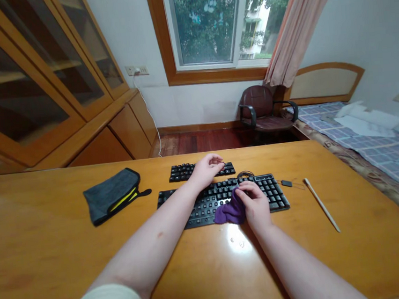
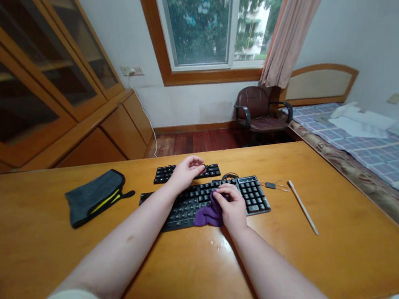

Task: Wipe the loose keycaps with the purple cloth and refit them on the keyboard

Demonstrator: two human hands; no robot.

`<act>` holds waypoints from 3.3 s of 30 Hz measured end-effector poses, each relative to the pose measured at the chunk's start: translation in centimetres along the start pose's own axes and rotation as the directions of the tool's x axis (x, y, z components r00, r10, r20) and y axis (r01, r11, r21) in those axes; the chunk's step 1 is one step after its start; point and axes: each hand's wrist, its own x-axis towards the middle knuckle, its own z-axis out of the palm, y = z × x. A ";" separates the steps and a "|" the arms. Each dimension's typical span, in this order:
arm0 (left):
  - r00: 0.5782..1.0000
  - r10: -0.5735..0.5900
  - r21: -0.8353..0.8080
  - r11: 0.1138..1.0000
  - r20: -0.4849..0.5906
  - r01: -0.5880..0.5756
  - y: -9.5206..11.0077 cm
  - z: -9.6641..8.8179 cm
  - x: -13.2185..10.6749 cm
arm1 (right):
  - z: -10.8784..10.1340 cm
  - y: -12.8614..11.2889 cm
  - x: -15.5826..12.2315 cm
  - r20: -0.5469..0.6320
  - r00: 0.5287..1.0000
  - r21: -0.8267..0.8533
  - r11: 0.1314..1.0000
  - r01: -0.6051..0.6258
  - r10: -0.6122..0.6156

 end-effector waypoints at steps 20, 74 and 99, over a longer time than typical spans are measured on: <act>0.975 -0.212 -0.306 0.935 -0.069 0.181 -0.3 2.0 -8.4 | 0.0 -0.8 -0.5 0.149 0.989 0.003 1.000 -0.003 0.002; 0.966 -0.235 -0.498 0.828 0.105 0.256 -0.5 2.0 -8.4 | 0.1 -0.5 -0.3 0.090 0.978 0.127 0.972 -0.196 0.186; 0.966 -0.228 -0.440 0.860 0.122 0.258 -0.4 1.9 -8.4 | -0.4 -0.9 0.3 0.299 0.952 0.016 0.998 -0.065 0.057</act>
